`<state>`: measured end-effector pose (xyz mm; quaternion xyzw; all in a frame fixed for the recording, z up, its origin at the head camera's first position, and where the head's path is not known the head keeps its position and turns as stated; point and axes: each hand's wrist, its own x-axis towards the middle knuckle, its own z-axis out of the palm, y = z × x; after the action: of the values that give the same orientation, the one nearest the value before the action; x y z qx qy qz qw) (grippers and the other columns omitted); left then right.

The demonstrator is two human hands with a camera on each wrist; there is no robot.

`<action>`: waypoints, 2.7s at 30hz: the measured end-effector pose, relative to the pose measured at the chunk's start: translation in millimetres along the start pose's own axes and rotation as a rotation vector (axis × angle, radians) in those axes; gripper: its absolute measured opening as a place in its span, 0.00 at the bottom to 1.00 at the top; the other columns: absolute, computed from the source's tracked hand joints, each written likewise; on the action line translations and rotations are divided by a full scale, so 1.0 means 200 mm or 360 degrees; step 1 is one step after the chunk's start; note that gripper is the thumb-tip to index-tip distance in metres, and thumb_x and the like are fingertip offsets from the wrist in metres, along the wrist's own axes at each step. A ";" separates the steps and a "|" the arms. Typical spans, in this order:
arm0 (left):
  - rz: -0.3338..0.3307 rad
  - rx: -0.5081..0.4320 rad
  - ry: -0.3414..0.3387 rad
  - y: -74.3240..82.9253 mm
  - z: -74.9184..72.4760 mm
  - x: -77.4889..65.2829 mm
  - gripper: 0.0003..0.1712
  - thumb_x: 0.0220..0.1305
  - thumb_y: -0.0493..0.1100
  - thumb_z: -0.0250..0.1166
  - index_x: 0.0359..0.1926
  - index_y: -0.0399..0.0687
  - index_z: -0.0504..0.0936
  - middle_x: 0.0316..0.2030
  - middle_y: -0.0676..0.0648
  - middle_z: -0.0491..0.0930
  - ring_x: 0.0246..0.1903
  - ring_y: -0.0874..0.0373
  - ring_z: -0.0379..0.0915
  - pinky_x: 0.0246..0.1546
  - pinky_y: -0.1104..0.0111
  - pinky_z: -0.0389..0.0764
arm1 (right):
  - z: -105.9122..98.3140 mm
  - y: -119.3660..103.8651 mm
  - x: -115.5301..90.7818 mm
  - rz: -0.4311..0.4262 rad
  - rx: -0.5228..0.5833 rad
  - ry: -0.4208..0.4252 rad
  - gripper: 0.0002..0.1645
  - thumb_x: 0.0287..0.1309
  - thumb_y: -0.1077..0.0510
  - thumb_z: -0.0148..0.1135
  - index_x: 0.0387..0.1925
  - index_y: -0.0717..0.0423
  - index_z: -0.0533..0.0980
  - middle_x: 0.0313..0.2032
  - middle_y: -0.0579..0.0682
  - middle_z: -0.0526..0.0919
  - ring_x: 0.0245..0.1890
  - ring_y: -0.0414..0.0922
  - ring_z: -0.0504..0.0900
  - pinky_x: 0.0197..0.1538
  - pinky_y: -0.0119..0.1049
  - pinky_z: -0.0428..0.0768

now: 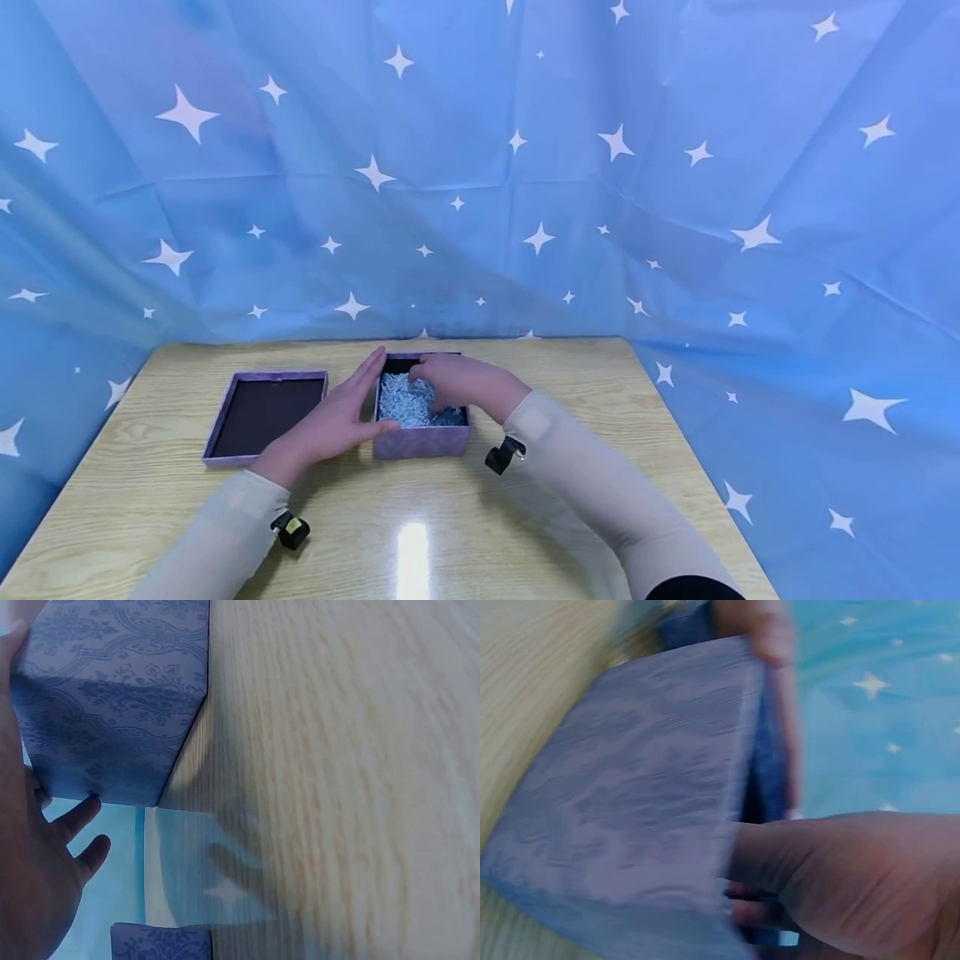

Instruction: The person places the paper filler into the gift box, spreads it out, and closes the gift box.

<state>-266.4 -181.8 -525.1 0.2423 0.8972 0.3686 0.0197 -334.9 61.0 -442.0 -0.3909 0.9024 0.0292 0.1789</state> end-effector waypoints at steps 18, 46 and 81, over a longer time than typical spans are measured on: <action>0.0027 0.0002 0.0012 -0.01 0.01 0.00 0.68 0.72 0.69 0.72 0.92 0.65 0.34 0.90 0.53 0.33 0.86 0.35 0.44 0.79 0.34 0.59 | 0.05 -0.04 0.04 -0.0008 -0.0017 -0.0275 0.25 0.79 0.65 0.65 0.72 0.50 0.78 0.63 0.49 0.86 0.63 0.43 0.84 0.66 0.39 0.81; 0.0021 -0.0022 0.0013 -0.02 0.01 0.01 0.67 0.72 0.69 0.73 0.92 0.66 0.34 0.91 0.52 0.33 0.85 0.34 0.47 0.77 0.32 0.62 | -0.07 0.01 0.04 -0.0035 0.0214 -0.0285 0.32 0.70 0.63 0.77 0.72 0.49 0.80 0.58 0.47 0.85 0.53 0.42 0.83 0.51 0.35 0.83; 0.0035 -0.0025 0.0015 -0.02 0.02 0.00 0.68 0.73 0.67 0.73 0.92 0.65 0.34 0.90 0.53 0.32 0.85 0.34 0.47 0.78 0.33 0.61 | 0.00 -0.04 0.08 -0.0157 0.0287 0.0015 0.44 0.71 0.52 0.78 0.83 0.50 0.70 0.79 0.46 0.73 0.77 0.44 0.73 0.76 0.38 0.74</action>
<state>-268.4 -181.8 -531.1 0.2503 0.8916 0.3770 0.0133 -339.5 44.1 -446.2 -0.4172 0.8819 -0.0629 0.2102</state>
